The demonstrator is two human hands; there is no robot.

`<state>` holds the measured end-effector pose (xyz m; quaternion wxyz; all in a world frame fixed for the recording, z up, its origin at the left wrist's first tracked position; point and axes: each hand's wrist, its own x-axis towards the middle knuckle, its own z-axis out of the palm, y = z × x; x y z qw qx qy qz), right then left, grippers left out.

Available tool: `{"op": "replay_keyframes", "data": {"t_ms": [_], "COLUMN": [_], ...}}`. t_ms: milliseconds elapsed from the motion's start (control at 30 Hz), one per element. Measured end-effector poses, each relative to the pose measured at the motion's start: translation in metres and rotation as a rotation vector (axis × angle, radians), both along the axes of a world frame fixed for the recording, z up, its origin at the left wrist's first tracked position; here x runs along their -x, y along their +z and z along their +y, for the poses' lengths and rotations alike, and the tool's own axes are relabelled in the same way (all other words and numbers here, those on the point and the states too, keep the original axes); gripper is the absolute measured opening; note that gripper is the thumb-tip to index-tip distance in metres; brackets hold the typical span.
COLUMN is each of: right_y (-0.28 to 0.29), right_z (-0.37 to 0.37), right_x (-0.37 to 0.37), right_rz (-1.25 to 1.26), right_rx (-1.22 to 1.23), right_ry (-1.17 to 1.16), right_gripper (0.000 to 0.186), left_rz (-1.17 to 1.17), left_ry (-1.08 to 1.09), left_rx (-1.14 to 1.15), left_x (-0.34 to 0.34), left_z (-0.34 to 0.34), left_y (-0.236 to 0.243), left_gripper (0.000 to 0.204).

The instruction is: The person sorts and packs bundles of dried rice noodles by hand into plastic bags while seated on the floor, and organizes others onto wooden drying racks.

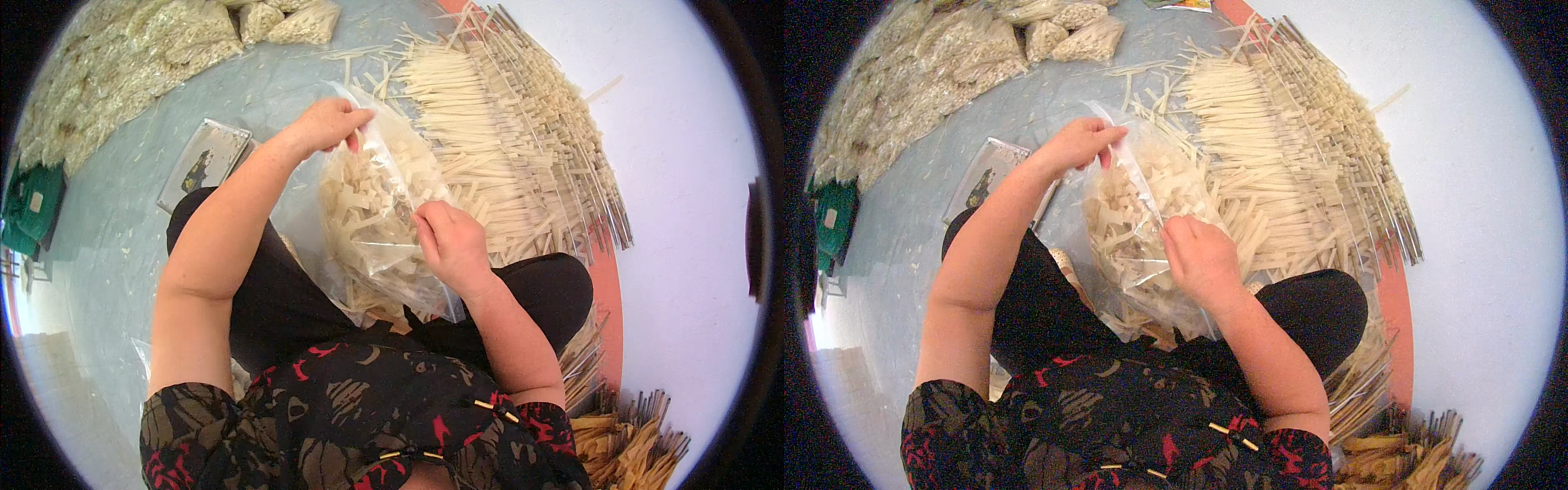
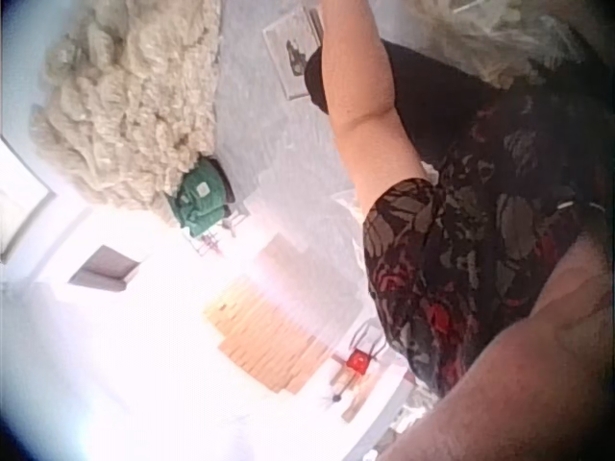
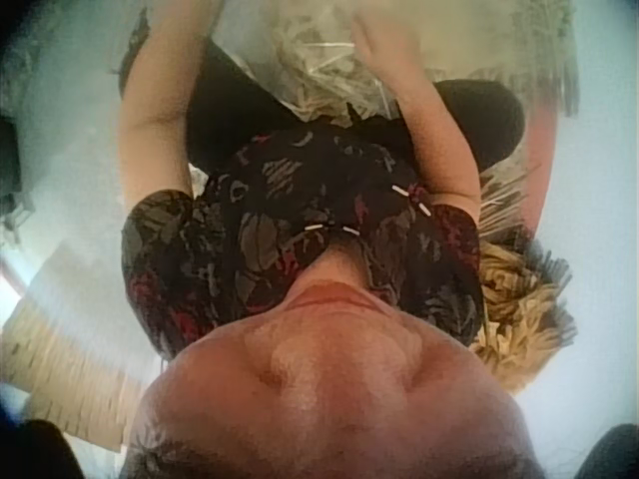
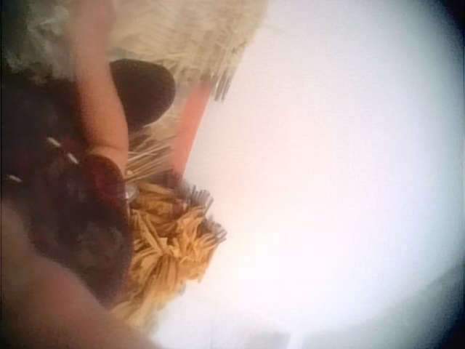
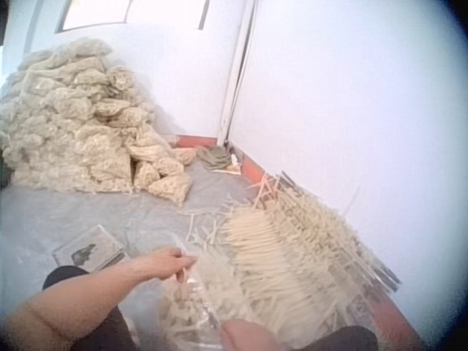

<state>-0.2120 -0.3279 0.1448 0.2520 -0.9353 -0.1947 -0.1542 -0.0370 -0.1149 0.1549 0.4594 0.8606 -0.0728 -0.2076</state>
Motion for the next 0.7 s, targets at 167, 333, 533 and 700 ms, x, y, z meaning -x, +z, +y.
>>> {"op": "replay_keyframes", "data": {"t_ms": [167, 333, 533, 700], "right_y": [0.006, 0.0, -0.002, -0.004], "right_z": [0.001, 0.008, 0.006, -0.013], "right_x": [-0.002, 0.0, 0.003, 0.0], "right_rz": [-0.011, 0.062, 0.08, 0.173], "right_rx": [-0.065, -0.163, -0.13, -0.37], "right_ry": [0.006, -0.04, 0.047, -0.022], "right_gripper": [0.005, 0.004, 0.005, 0.009], "left_rz": [-0.098, 0.202, 0.502, 0.317], "left_ry": [0.194, -0.19, -0.22, -0.053], "left_rx": [0.056, 0.0, 0.293, 0.55], "left_x": [-0.019, 0.03, 0.082, 0.068], "left_z": [0.007, 0.009, -0.049, -0.034], "left_y": [-0.002, 0.011, -0.026, -0.013], "left_gripper": [0.029, 0.066, 0.064, 0.033]}}
